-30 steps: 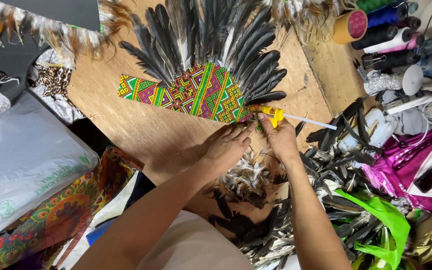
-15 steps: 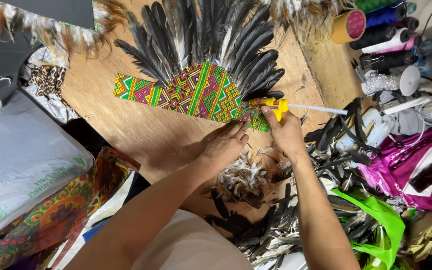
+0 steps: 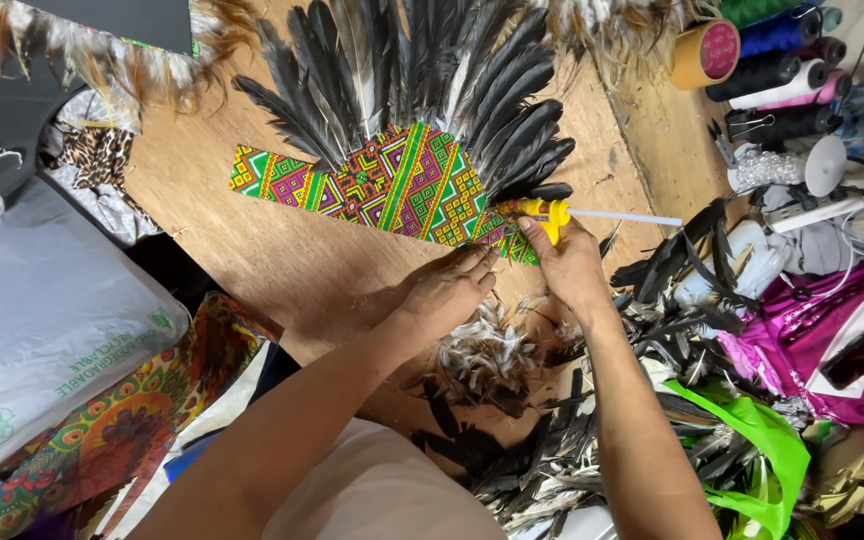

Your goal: The person selects black and white feathers from a pile, places them into a plastic bag, and then uses a hot glue gun to attach feathers to a patterned fabric headband on a wooden table.

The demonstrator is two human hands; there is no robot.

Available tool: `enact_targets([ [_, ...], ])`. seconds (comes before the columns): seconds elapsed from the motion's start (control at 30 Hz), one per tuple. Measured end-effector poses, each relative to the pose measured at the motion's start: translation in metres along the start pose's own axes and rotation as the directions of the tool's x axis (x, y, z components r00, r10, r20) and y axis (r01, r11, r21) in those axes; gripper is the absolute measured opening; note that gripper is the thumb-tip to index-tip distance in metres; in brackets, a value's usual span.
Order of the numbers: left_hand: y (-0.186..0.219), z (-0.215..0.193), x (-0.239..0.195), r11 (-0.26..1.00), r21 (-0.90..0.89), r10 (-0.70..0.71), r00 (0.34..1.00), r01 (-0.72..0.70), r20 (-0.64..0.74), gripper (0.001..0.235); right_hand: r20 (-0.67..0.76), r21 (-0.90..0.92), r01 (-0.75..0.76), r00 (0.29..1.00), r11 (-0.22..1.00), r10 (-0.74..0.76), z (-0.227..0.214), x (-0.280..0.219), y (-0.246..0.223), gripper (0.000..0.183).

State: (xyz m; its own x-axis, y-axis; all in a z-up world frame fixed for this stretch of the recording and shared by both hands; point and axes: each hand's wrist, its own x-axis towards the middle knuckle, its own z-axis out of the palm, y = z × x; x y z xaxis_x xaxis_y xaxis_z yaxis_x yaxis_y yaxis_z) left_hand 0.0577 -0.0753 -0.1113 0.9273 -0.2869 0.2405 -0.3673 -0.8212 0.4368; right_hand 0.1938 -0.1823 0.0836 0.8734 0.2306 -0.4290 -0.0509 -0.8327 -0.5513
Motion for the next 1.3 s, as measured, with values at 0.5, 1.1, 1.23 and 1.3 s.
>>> enact_targets([
  [0.5,0.002,-0.003,0.0,1.0,0.011,0.003,1.0,-0.003,-0.015,0.028,-0.013,-0.015,-0.048,0.999,0.999,0.048,0.007,0.024,0.001,0.052],
  [1.1,-0.012,0.033,-0.008,0.996,-0.006,0.084,0.994,-0.084,0.07,0.067,-0.198,0.613,-0.176,0.909,0.77,0.365,-0.028,0.018,0.023,0.06],
  [1.23,0.0,-0.033,0.002,0.978,-0.187,-0.082,0.996,0.087,0.032,0.032,-0.198,0.753,-0.247,0.798,0.61,0.569,-0.056,0.053,0.065,0.064],
  [1.3,0.006,-0.056,0.005,0.952,-0.267,-0.15,0.989,0.148,0.015,0.017,-0.181,0.762,-0.268,0.786,0.59,0.591,-0.066,0.069,0.088,0.064],
])
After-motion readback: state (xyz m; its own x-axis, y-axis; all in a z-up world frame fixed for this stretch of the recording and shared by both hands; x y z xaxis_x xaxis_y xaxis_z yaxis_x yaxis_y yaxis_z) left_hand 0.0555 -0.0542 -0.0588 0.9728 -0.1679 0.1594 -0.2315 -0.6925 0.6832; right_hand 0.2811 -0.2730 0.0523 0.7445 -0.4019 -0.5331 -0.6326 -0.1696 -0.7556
